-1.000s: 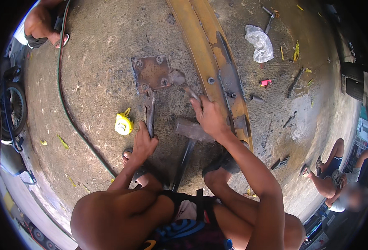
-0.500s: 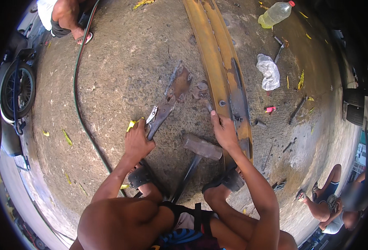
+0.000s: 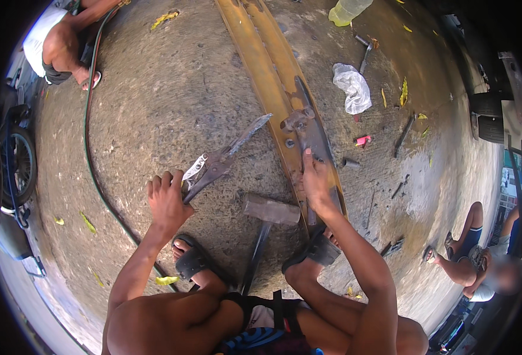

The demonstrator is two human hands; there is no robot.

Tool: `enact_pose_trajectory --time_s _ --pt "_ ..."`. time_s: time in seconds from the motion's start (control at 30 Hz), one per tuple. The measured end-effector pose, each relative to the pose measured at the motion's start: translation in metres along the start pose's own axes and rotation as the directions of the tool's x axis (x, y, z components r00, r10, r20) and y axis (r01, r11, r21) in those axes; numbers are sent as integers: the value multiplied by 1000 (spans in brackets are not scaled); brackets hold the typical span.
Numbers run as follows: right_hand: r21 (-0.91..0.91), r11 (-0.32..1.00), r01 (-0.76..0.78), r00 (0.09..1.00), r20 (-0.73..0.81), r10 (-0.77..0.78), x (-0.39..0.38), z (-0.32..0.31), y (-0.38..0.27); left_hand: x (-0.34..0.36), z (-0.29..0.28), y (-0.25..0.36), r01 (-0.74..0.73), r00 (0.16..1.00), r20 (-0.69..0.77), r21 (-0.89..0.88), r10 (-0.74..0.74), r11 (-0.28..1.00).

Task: The person assists in welding a metal beam by positioning and securing a metal plate with a hammer and pliers while another person uses a welding torch. The person also pours liquid from a plastic bottle onto the metal plate during the process.

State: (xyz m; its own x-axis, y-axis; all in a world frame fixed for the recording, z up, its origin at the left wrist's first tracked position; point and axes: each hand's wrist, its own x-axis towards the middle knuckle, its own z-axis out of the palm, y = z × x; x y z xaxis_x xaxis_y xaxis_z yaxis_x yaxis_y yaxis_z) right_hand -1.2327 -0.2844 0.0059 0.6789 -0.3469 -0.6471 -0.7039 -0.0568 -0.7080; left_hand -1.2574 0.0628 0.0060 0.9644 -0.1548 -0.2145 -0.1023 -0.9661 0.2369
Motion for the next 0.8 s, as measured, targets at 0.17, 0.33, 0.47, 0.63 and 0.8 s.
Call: enact_pose_trajectory --time_s 0.17,0.33,0.47,0.63,0.8 --pt "-150 985 90 996 18 -88 7 -7 21 4 0 3 -45 997 -62 -37 42 998" --pt "-587 702 403 915 254 -314 -6 -3 4 1 38 -43 319 936 345 -764 -63 561" --pt "-724 400 561 828 492 -271 -19 -17 -16 2 28 -16 691 722 691 -722 4 9" --pt "-712 107 694 714 662 -229 -11 -3 -4 7 33 -20 694 720 694 -720 16 -27" --pt "-611 -100 785 585 785 -202 0 -14 36 13 30 -19 708 706 708 -706 31 25"
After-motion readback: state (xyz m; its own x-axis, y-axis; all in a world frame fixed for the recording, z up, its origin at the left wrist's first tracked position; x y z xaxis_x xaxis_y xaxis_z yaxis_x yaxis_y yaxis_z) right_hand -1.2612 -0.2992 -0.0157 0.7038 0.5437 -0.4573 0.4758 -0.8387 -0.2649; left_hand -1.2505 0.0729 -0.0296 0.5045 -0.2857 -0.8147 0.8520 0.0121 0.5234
